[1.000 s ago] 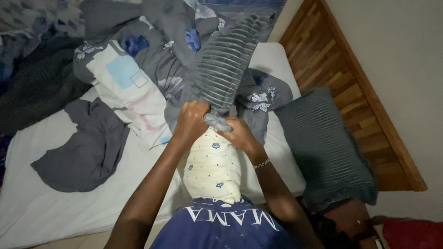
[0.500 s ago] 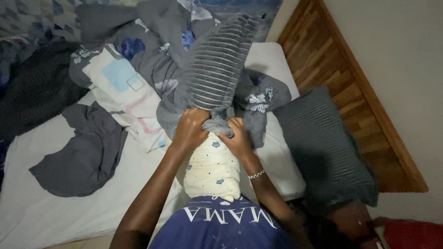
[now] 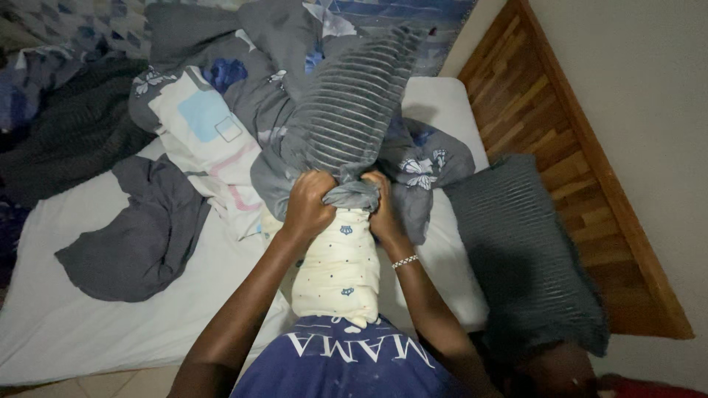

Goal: The person inserts a pillow into a gray pillowcase on a bed. They repeatedly adjust the pillow and case, pulling the fabric over the corners and smoothing the surface until the pillow is fully enclosed.

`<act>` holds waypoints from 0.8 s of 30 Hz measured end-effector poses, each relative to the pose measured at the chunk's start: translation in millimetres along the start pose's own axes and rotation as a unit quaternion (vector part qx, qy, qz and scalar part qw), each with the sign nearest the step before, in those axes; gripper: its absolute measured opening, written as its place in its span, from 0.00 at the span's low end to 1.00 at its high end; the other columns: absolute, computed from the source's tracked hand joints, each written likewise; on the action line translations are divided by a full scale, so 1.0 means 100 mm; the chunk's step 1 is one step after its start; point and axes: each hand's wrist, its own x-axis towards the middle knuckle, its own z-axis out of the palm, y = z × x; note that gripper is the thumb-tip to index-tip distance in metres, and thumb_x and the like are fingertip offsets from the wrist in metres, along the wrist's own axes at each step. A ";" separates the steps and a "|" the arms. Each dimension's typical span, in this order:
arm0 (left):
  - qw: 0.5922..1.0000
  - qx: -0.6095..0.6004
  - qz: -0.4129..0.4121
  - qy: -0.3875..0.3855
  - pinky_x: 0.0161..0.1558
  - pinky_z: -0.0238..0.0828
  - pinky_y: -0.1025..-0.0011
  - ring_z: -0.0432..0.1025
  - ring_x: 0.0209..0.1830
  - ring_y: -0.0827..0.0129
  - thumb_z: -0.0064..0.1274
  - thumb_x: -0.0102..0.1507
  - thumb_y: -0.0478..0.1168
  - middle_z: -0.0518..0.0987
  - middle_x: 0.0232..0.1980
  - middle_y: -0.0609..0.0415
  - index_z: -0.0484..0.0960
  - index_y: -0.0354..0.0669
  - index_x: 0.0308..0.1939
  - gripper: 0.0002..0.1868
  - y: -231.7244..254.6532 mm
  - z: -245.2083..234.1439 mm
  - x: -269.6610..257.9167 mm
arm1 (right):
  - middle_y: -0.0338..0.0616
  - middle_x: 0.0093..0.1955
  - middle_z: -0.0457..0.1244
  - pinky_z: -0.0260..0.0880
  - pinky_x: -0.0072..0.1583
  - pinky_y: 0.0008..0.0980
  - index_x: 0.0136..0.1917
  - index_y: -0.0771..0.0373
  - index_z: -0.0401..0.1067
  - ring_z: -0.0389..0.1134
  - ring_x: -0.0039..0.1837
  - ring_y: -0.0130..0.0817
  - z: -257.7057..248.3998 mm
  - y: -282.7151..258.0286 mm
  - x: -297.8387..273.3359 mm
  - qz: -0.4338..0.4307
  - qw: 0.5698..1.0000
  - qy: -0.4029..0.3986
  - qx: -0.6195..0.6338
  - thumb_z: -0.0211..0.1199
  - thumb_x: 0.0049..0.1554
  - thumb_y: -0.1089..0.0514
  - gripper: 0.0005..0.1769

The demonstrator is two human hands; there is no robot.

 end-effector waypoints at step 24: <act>0.963 0.239 -0.042 -0.114 0.49 0.65 0.49 0.73 0.46 0.46 0.69 0.46 0.56 0.79 0.43 0.41 0.78 0.34 0.43 0.33 0.20 -0.14 0.17 | 0.51 0.46 0.67 0.68 0.53 0.48 0.44 0.65 0.72 0.69 0.52 0.53 0.26 -0.40 0.24 -0.045 0.988 -0.010 -0.150 0.67 0.48 0.62 0.10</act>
